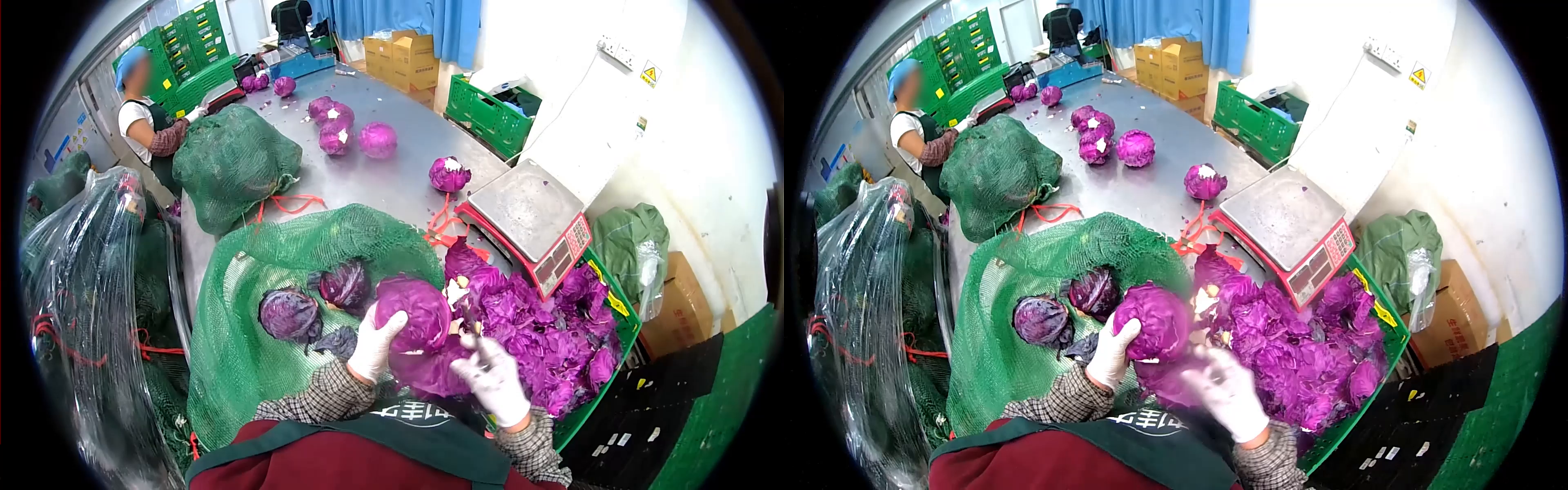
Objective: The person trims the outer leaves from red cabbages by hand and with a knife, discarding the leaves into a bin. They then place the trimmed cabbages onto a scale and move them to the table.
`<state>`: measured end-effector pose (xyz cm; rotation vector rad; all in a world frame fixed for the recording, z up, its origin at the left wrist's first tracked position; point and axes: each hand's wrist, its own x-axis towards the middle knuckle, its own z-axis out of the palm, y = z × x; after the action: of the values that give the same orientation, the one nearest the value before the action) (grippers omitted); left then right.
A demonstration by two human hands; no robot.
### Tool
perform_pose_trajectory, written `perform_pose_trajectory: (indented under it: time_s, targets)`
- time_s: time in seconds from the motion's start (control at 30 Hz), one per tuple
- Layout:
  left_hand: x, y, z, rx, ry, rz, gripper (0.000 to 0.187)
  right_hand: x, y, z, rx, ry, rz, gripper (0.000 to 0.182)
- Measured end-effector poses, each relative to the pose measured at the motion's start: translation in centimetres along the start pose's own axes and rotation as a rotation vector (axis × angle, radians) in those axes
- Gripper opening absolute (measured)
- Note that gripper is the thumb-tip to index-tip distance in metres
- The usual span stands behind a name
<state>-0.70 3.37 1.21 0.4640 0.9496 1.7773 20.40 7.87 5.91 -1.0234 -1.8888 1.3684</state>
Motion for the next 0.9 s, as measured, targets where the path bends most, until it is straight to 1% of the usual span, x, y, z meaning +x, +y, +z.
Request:
perform_pose_trajectory:
  time_s: [0.03,0.1,0.13,0.17,0.23,0.27,0.3,0.37,0.4,0.43,0.5,0.53,0.6,0.63,0.67,0.7,0.73,0.83,0.9]
  targets:
    - [0.2,-0.7,-0.8,0.142,0.007,0.056,0.057,0.0,-0.6,-0.9,0.011,0.068,0.076,0.042]
    - [-0.3,0.1,-0.4,0.448,-0.034,0.089,0.062,0.4,0.5,-1.5,-0.087,0.119,-0.227,0.045]
    - [-0.5,0.4,0.2,0.385,-0.098,0.038,0.063,1.1,-0.5,-1.3,-0.250,0.123,-0.443,0.052]
    - [-0.5,0.3,0.3,0.340,-0.126,-0.044,0.063,1.2,-0.9,-1.5,-0.468,0.098,-0.460,0.054]
    - [-0.4,0.2,0.4,0.253,-0.182,-0.206,0.061,1.4,-1.8,-1.0,-0.482,0.000,-0.461,0.054]
    - [-0.4,0.2,0.1,0.243,-0.221,-0.293,0.057,1.3,-2.1,-1.1,-0.511,-0.064,-0.394,0.054]
    - [0.0,-0.3,-0.8,0.255,-0.275,-0.365,0.050,1.3,-2.0,-1.3,-0.509,-0.098,-0.410,0.054]
    - [0.3,-0.6,-2.0,0.477,-0.395,-0.404,0.048,1.3,-1.6,-1.8,-0.502,-0.175,-0.441,0.053]
    - [0.6,-0.9,-2.0,0.455,-0.469,-0.454,0.048,0.9,-2.3,-1.7,-0.497,-0.231,-0.425,0.051]
    - [0.1,-0.8,-2.1,0.400,-0.452,-0.613,0.050,0.9,-1.3,-1.6,-0.465,-0.253,-0.517,0.050]
    - [-0.5,-0.6,-1.7,0.369,-0.430,-0.765,0.050,0.2,-0.8,-1.4,-0.419,-0.283,-0.493,0.044]
    - [-1.2,-0.3,-1.4,0.276,-0.420,-0.818,0.045,0.0,-0.3,-1.2,-0.469,-0.271,-0.532,0.041]
    - [-1.1,0.7,-1.4,0.437,-0.501,-0.933,0.059,-0.2,0.6,-0.9,-0.566,-0.235,-0.614,0.037]
    - [-1.0,0.9,-1.4,0.521,-0.545,-0.989,0.066,-0.5,0.7,-0.8,-0.568,-0.212,-0.589,0.034]
    - [-1.6,-0.5,-1.8,0.539,-0.506,-0.816,0.071,-0.6,0.6,-0.6,-0.571,-0.187,-0.565,0.031]
    - [-1.2,-1.5,-2.6,0.511,-0.482,-0.877,0.062,-0.8,0.6,-0.5,-0.574,-0.159,-0.543,0.028]
    - [-0.6,-2.5,-3.4,0.483,-0.458,-0.938,0.054,-0.9,0.7,-0.4,-0.507,-0.128,-0.510,0.021]
    - [-0.6,-1.5,-2.4,0.381,-0.447,-1.035,0.044,-1.2,1.1,0.3,-0.314,0.018,-0.462,0.016]
    - [-1.1,-0.7,-1.1,0.325,-0.436,-0.959,0.044,-1.7,1.2,0.6,-0.249,0.064,-0.394,0.015]
